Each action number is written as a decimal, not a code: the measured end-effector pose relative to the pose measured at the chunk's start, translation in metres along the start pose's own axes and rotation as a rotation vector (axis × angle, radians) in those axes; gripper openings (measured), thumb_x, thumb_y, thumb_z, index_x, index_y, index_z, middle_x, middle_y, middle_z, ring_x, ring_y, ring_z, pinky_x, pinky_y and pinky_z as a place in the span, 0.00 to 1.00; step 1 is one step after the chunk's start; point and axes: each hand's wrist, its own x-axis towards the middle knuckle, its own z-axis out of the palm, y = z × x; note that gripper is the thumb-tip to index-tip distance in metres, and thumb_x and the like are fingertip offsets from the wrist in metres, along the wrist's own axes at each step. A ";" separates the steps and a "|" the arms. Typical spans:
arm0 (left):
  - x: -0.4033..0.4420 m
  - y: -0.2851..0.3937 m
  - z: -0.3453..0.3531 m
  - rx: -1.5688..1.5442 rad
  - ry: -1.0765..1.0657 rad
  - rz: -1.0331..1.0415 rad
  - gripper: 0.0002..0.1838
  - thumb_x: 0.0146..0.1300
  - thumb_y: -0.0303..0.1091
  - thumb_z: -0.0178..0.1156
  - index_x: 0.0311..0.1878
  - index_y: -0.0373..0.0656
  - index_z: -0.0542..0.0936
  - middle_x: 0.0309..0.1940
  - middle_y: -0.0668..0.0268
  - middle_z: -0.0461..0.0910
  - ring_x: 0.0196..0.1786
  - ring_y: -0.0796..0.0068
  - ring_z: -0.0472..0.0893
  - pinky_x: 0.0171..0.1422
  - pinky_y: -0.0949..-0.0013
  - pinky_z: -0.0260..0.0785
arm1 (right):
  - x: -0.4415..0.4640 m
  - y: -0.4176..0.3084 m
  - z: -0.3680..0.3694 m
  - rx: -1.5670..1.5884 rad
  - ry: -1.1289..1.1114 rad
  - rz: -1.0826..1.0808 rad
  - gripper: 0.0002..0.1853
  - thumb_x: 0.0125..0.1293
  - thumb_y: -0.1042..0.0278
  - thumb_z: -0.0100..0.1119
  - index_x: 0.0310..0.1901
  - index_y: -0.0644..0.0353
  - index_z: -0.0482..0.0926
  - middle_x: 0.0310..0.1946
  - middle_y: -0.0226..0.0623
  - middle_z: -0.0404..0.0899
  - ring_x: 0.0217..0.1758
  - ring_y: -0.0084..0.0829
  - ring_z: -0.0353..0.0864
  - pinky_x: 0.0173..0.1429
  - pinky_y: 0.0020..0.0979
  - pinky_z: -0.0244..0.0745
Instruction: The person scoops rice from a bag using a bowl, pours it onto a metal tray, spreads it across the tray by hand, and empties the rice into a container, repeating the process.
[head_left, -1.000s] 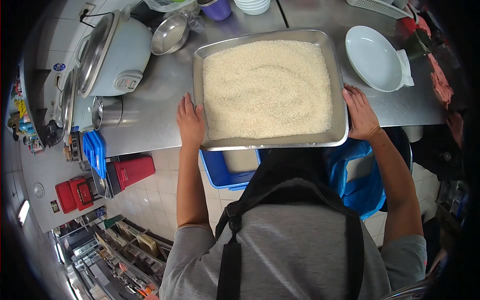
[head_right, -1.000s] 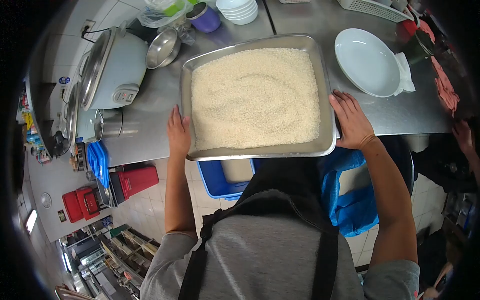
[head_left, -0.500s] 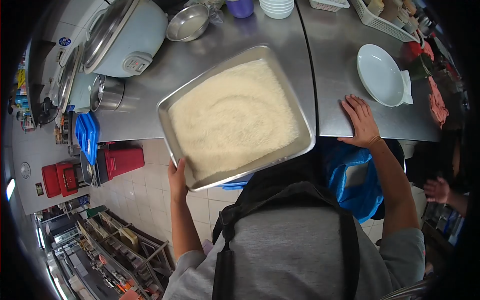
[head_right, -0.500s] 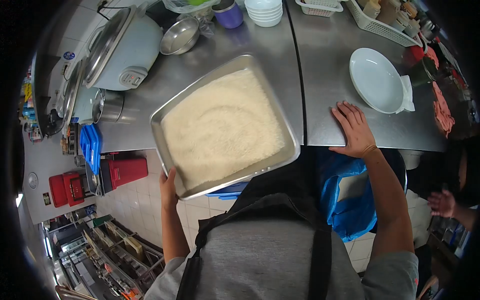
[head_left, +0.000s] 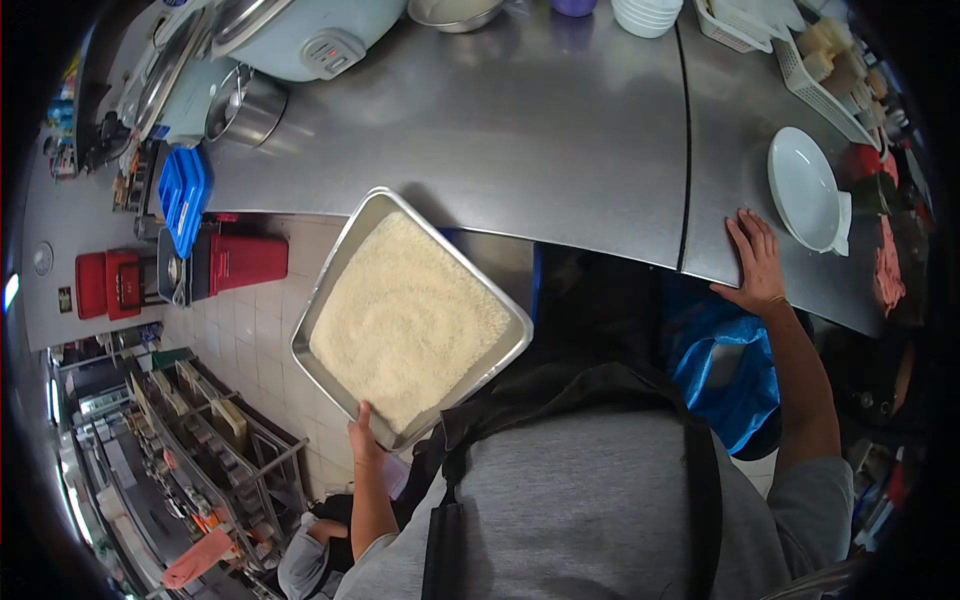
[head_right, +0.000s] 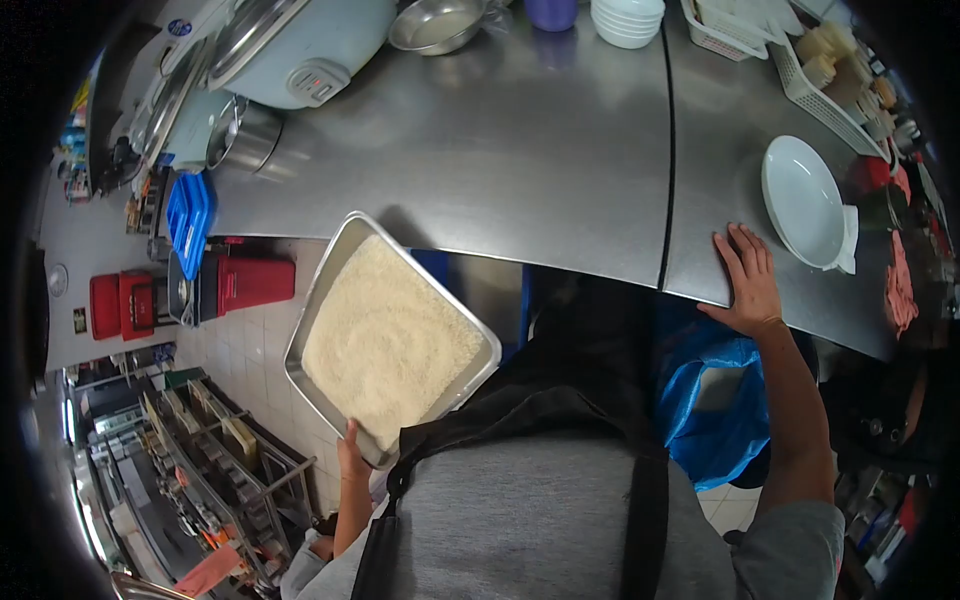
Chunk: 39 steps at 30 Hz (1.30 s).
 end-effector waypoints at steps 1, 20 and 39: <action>-0.006 -0.005 -0.012 0.005 0.050 -0.044 0.28 0.69 0.39 0.62 0.66 0.32 0.69 0.57 0.58 0.77 0.57 0.63 0.78 0.64 0.59 0.71 | -0.001 -0.001 0.001 -0.004 0.003 -0.004 0.61 0.36 0.52 0.81 0.76 0.51 0.58 0.75 0.45 0.56 0.79 0.50 0.51 0.81 0.53 0.46; 0.012 -0.065 -0.010 -0.024 0.286 -0.086 0.17 0.67 0.30 0.63 0.56 0.32 0.78 0.44 0.62 0.81 0.44 0.67 0.81 0.49 0.61 0.75 | 0.001 -0.001 0.008 -0.065 -0.035 0.019 0.62 0.38 0.56 0.81 0.77 0.50 0.55 0.77 0.45 0.53 0.80 0.51 0.49 0.82 0.52 0.46; 0.054 0.030 0.156 1.039 0.215 0.720 0.32 0.51 0.12 0.54 0.63 0.42 0.74 0.49 0.55 0.80 0.52 0.48 0.80 0.56 0.53 0.73 | 0.001 0.000 0.007 -0.056 -0.019 0.019 0.61 0.37 0.55 0.81 0.76 0.51 0.58 0.76 0.45 0.56 0.79 0.51 0.52 0.81 0.52 0.47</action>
